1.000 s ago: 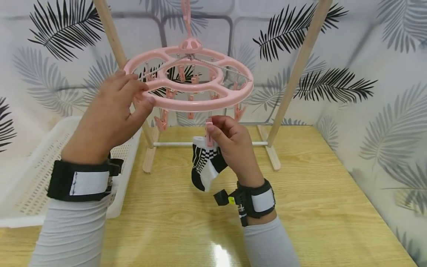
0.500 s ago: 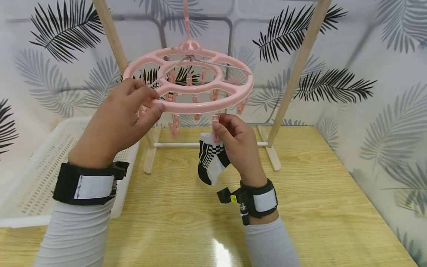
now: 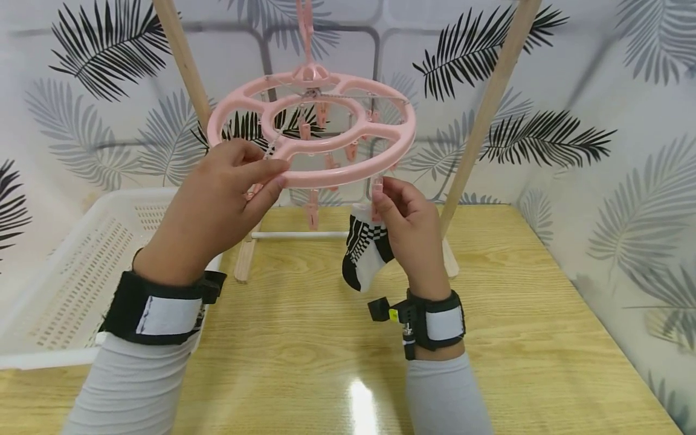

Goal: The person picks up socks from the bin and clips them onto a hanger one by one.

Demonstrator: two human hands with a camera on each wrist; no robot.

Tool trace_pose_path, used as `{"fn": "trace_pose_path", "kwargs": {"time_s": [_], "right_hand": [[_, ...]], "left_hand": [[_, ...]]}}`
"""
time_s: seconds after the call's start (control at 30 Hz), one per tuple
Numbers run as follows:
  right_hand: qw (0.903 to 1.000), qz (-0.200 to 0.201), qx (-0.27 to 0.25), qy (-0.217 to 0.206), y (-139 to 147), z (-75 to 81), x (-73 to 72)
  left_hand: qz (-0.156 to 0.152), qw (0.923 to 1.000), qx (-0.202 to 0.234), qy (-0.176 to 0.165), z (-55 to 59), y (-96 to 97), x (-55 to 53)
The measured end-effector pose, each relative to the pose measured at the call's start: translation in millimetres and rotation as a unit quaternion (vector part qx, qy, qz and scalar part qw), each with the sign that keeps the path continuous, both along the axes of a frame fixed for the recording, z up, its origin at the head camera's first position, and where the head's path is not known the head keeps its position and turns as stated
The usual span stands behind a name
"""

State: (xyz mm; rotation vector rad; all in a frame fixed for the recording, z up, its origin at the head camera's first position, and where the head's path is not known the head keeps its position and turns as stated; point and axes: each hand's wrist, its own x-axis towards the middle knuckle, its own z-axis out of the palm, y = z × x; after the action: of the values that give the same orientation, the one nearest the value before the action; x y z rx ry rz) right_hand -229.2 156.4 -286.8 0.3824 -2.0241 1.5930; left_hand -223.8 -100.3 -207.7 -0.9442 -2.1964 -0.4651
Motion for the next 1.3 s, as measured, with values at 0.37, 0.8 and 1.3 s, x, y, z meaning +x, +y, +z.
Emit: {"fn": "trace_pose_path", "kwargs": {"time_s": [0.37, 0.8, 1.3], "right_hand": [[0.9992, -0.032, -0.019, 0.017, 14, -2.2, -0.5], [0.9960, 0.018, -0.031, 0.082, -7, 6.6, 10.3], [0.9874, 0.157, -0.011, -0.012, -45, 14.6, 19.9]], "left_hand": [[0.009, 0.9993, 0.031, 0.020, -3.9, 17.8, 4.0], [0.047, 0.9971, 0.058, -0.015, -6.1, 30.1, 10.0], [0.047, 0.9952, 0.083, -0.023, -5.9, 30.6, 21.0]]}}
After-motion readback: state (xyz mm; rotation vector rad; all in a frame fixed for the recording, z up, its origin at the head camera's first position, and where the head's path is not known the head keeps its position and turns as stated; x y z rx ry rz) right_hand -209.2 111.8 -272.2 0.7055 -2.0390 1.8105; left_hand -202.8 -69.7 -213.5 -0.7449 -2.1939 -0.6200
